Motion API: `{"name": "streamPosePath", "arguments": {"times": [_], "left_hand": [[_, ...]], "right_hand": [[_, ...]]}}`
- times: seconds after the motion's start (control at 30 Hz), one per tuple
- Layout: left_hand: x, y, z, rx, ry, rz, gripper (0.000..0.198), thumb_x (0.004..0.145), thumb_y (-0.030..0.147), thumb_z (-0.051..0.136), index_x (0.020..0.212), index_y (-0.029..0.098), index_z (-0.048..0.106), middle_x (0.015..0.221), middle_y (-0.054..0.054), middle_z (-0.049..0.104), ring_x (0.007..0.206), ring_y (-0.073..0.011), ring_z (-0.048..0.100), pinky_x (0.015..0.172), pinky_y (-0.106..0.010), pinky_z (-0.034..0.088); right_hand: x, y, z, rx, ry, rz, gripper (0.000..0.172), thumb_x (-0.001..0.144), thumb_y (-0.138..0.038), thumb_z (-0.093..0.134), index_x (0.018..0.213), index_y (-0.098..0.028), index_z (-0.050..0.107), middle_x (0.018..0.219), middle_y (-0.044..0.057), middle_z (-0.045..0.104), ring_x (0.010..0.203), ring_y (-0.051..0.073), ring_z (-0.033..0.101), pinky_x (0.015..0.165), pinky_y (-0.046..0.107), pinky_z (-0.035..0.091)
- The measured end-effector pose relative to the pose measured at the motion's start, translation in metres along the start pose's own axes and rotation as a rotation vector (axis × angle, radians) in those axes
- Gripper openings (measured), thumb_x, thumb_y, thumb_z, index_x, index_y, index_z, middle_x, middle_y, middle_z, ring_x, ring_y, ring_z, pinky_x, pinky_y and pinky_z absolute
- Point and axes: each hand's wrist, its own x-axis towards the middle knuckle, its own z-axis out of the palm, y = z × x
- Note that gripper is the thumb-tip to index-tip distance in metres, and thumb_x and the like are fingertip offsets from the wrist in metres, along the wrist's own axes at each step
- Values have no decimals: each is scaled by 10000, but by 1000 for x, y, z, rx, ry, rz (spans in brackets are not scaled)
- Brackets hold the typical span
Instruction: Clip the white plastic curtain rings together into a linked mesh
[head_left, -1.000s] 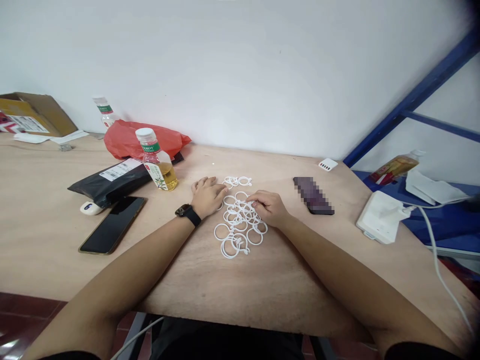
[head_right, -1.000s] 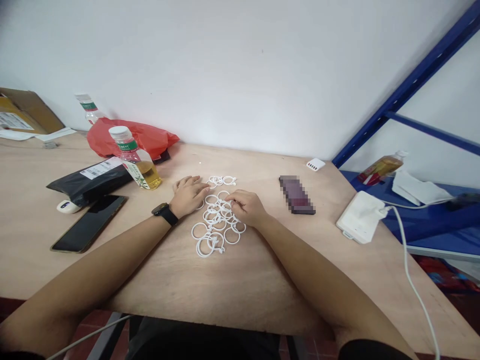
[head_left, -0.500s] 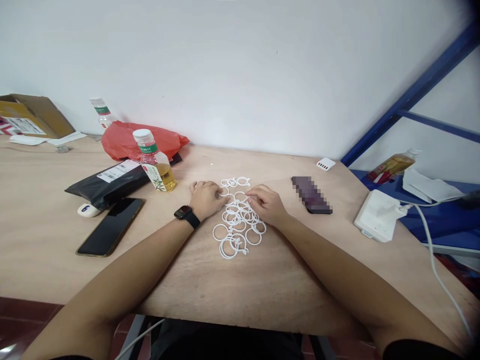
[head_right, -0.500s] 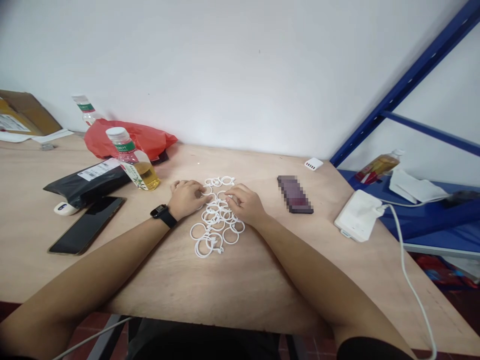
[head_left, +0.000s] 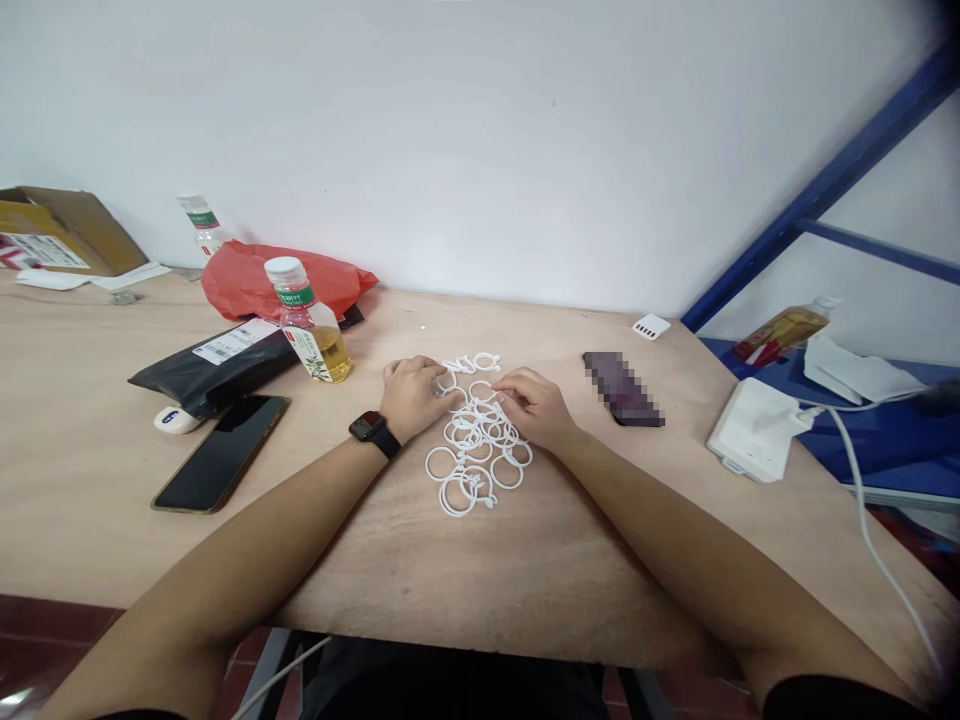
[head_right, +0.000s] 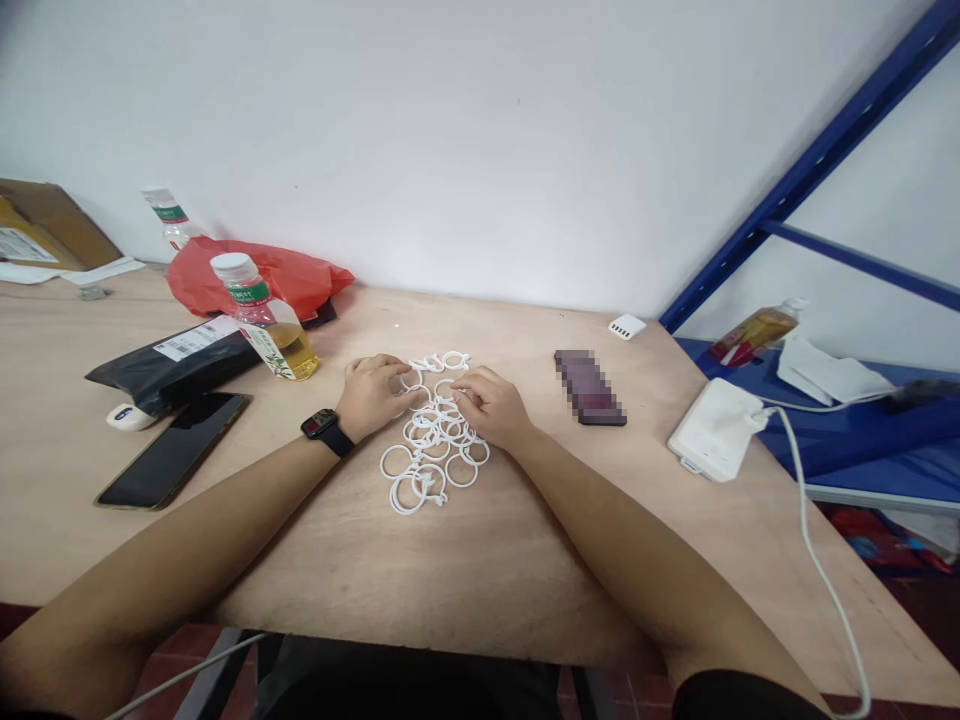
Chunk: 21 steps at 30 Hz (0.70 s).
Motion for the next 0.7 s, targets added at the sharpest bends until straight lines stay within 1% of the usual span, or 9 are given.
{"name": "streamPosePath", "arguments": {"times": [0.07, 0.13, 0.23, 0.3, 0.4, 0.5, 0.53, 0.63, 0.7], "left_hand": [[0, -1, 1, -59, 5, 29, 343, 758, 433, 744, 999, 190, 722, 1040, -86, 689, 965, -264, 639, 938, -476, 451], [0, -3, 4, -142, 4, 69, 259, 798, 340, 708, 994, 171, 718, 1020, -81, 673, 919, -219, 648, 877, -393, 513], [0, -3, 5, -222, 43, 144, 167, 863, 213, 601, 978, 168, 713, 985, -69, 654, 898, -177, 644, 840, -323, 542], [1, -1, 5, -242, 77, 188, 179, 885, 167, 552, 967, 175, 710, 969, -63, 652, 893, -164, 641, 832, -310, 548], [0, 3, 0, -273, 157, 231, 174, 889, 145, 544, 943, 183, 705, 958, -57, 655, 880, -153, 640, 811, -298, 554], [-2, 12, -4, -313, 262, 265, 165, 886, 139, 546, 930, 188, 698, 964, -54, 656, 889, -150, 640, 810, -299, 556], [-4, 15, -5, -322, 280, 263, 165, 885, 138, 546, 932, 192, 695, 970, -53, 657, 899, -151, 640, 819, -305, 556], [-10, 26, -5, -338, 303, 247, 170, 880, 131, 539, 942, 201, 681, 1018, -56, 651, 950, -162, 639, 863, -337, 555], [-14, 31, -4, -351, 274, 295, 174, 874, 121, 537, 952, 202, 670, 1070, -64, 639, 987, -167, 635, 877, -343, 554]], "right_hand": [[0, 0, 0, 3, 3, 2, 114, 881, -202, 585, 933, -216, 686, 908, 52, 688, 757, 157, 625, 653, 291, 495], [0, 0, 0, 3, 4, 1, 113, 879, -198, 587, 930, -209, 687, 904, 54, 688, 747, 155, 622, 645, 288, 490], [0, 0, 0, 4, 4, 5, 112, 879, -195, 589, 932, -205, 687, 905, 53, 686, 705, 144, 607, 630, 284, 482], [0, 0, 0, 6, 1, 10, 115, 880, -196, 587, 935, -210, 687, 911, 51, 687, 715, 146, 609, 633, 284, 482], [0, -1, 0, 9, 3, 9, 117, 880, -200, 587, 939, -210, 687, 909, 53, 686, 730, 151, 612, 637, 283, 479], [0, -1, 0, 2, 6, 15, 130, 886, -234, 592, 977, -208, 681, 901, 49, 680, 631, 125, 569, 603, 271, 463], [0, -1, 0, -2, 1, 7, 144, 886, -258, 602, 998, -209, 677, 897, 45, 678, 599, 117, 547, 596, 270, 458], [0, -2, 1, -13, -55, -63, 222, 859, -359, 662, 1030, -217, 668, 871, 35, 673, 583, 118, 521, 605, 273, 453], [0, -4, 2, -15, -102, -105, 229, 855, -402, 673, 991, -218, 667, 842, 31, 669, 610, 127, 536, 612, 269, 448]]}}
